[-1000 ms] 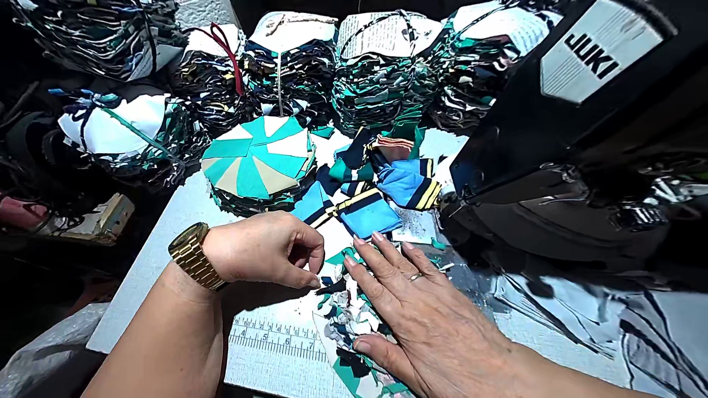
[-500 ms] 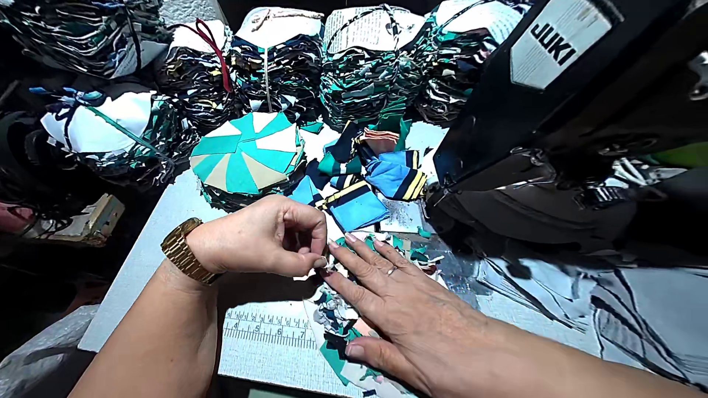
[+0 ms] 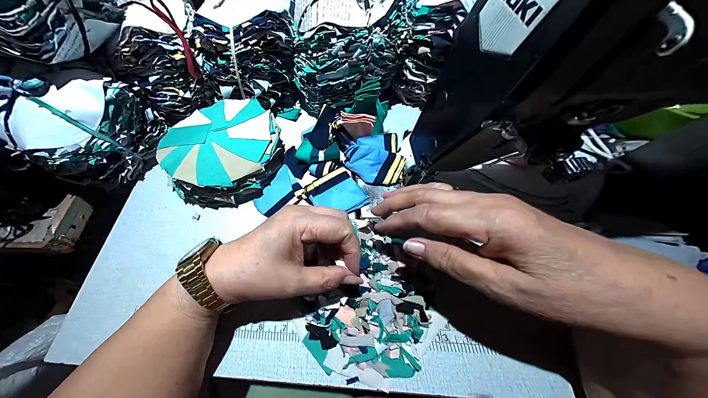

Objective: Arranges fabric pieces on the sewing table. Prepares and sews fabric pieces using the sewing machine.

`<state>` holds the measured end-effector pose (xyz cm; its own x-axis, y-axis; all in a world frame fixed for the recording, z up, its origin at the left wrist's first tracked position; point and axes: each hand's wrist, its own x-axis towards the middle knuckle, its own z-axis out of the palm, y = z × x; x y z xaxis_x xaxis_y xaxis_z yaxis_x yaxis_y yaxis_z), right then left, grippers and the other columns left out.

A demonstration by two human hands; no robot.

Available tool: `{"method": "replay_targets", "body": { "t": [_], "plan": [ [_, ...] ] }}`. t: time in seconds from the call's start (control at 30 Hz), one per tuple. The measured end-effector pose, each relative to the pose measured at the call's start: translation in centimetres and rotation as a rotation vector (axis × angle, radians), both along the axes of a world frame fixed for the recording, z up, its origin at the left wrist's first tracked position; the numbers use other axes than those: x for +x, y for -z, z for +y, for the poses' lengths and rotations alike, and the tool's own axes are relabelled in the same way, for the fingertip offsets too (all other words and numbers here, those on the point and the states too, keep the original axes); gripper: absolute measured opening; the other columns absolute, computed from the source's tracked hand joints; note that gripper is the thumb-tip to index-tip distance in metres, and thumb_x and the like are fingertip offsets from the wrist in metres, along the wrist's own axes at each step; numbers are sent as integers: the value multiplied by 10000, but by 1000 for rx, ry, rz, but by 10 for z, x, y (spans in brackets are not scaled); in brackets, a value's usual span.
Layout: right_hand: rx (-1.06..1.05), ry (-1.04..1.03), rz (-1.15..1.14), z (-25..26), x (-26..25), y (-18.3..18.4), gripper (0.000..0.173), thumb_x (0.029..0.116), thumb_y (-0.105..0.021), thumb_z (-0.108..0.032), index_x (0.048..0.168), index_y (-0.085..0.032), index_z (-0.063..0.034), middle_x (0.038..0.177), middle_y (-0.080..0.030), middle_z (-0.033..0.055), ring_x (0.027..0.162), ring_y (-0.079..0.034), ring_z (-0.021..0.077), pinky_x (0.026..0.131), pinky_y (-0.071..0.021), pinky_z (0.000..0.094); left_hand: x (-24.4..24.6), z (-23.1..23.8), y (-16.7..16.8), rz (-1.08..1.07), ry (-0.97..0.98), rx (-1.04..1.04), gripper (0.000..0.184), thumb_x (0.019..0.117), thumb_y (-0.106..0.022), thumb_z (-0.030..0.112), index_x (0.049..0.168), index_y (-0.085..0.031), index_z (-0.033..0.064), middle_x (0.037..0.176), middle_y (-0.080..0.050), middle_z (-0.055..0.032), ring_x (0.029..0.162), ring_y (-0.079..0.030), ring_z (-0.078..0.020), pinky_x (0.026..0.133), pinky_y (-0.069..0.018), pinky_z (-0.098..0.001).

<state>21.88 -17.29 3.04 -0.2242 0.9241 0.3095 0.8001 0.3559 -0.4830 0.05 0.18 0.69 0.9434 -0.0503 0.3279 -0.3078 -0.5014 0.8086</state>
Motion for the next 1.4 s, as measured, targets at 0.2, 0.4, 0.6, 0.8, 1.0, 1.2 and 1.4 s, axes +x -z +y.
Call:
{"method": "replay_targets", "body": {
  "t": [0.2, 0.4, 0.6, 0.8, 1.0, 1.2, 1.4],
  "plan": [
    [-29, 58, -8, -2, 9, -7, 294, 1033, -516, -287, 1197, -727, -164, 1165, -699, -75, 1087, -636, 4, 914, -533, 175, 6, -6, 8, -94, 15, 34, 155, 944, -667, 47, 1051, -764, -8, 1034, -745, -51, 1039, -671, -121, 965, -540, -296],
    [-20, 65, -37, -2, 14, -8, 301, 1053, -470, -263, 1197, -715, -164, 1097, -702, -94, 1013, -639, -27, 856, -535, 150, 7, 1, 9, -136, -28, 174, 308, 901, -558, 12, 1135, -759, 30, 1122, -739, -43, 1137, -626, -145, 1039, -474, -340],
    [109, 8, -205, 8, -33, 22, 555, 1084, -327, -492, 1463, -585, -181, 1557, -487, 117, 1490, -389, 302, 1183, -380, 510, -8, 30, -9, -389, -577, 112, 364, 925, -489, -52, 1243, -665, -31, 1231, -685, -87, 1164, -637, -151, 1027, -530, -353],
    [9, -150, -319, 9, -58, 66, 668, 1060, -199, -631, 1602, -390, -289, 1696, -272, 73, 1581, -178, 310, 1224, -190, 664, -25, 57, -22, -475, -824, -44, 401, 945, -467, -42, 1325, -591, -10, 1208, -674, -44, 1115, -647, -150, 996, -537, -368],
    [22, -71, -322, 7, -65, 71, 660, 1055, -218, -640, 1570, -450, -300, 1675, -318, 91, 1569, -218, 316, 1229, -188, 652, -15, 47, -17, 42, -729, 433, 250, 948, -612, 103, 1156, -725, 22, 1037, -737, -94, 874, -712, -135, 790, -609, -348],
    [9, -99, -234, 6, -52, 50, 592, 1081, -243, -567, 1545, -492, -295, 1642, -385, 61, 1569, -227, 281, 1241, -158, 644, 5, 32, -13, 193, -728, 661, 187, 908, -684, 51, 1081, -755, 45, 1019, -730, -104, 863, -707, -198, 805, -596, -408],
    [238, 45, -167, 13, -18, 25, 333, 1028, -480, -281, 1047, -765, -109, 1012, -679, 24, 1002, -639, 187, 834, -546, 358, 27, 20, -14, 198, -674, 615, 207, 948, -666, 199, 1058, -756, 49, 1123, -690, -135, 1015, -670, -260, 881, -556, -463]
  ]
}}
